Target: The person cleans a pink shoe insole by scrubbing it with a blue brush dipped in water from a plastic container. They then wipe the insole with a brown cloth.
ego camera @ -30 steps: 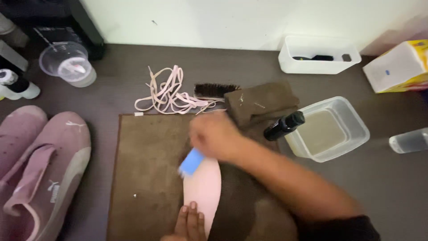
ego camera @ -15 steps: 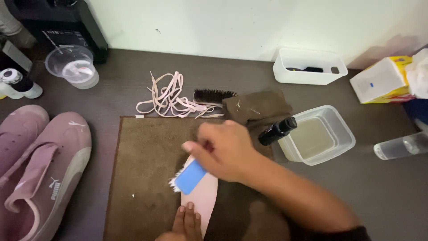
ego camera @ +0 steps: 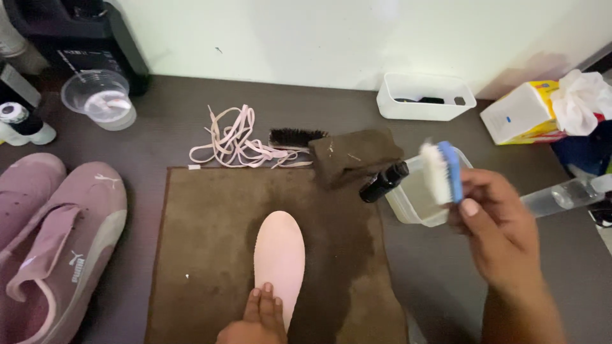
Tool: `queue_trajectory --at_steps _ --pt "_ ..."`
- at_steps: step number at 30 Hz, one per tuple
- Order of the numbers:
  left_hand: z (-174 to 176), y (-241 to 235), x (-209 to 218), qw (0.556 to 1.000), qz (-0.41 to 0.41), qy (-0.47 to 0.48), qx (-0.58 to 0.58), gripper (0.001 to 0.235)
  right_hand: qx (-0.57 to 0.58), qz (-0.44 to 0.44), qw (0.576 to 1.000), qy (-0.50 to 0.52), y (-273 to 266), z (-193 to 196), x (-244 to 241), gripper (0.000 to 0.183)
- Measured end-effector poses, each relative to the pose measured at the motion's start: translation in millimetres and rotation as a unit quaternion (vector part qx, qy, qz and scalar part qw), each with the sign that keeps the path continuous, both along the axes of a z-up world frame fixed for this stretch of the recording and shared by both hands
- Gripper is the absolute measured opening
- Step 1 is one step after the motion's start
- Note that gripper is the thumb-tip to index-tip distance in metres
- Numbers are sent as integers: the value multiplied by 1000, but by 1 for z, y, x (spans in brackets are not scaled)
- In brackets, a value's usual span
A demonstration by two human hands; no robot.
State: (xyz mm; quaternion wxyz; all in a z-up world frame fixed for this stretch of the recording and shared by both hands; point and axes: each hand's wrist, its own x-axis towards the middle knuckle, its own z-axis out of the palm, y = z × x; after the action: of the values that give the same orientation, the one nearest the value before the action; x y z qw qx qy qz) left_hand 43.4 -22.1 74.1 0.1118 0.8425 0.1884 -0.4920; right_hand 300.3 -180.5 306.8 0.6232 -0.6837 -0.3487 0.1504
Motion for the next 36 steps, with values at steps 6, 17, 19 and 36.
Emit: queue_trajectory --at_steps 6,17,19,36 --pt "-20 17 19 986 82 -146 20 62 -131 -233 934 -235 -39 -38 12 39" --pt "123 148 43 781 -36 -622 54 55 -243 -217 832 -449 -56 -65 52 29" --pt "113 151 46 771 -23 -635 37 47 -283 -237 825 -429 -53 -62 47 31" --pt "110 148 40 656 135 -710 -220 27 -319 -258 834 -368 -42 -63 44 29"
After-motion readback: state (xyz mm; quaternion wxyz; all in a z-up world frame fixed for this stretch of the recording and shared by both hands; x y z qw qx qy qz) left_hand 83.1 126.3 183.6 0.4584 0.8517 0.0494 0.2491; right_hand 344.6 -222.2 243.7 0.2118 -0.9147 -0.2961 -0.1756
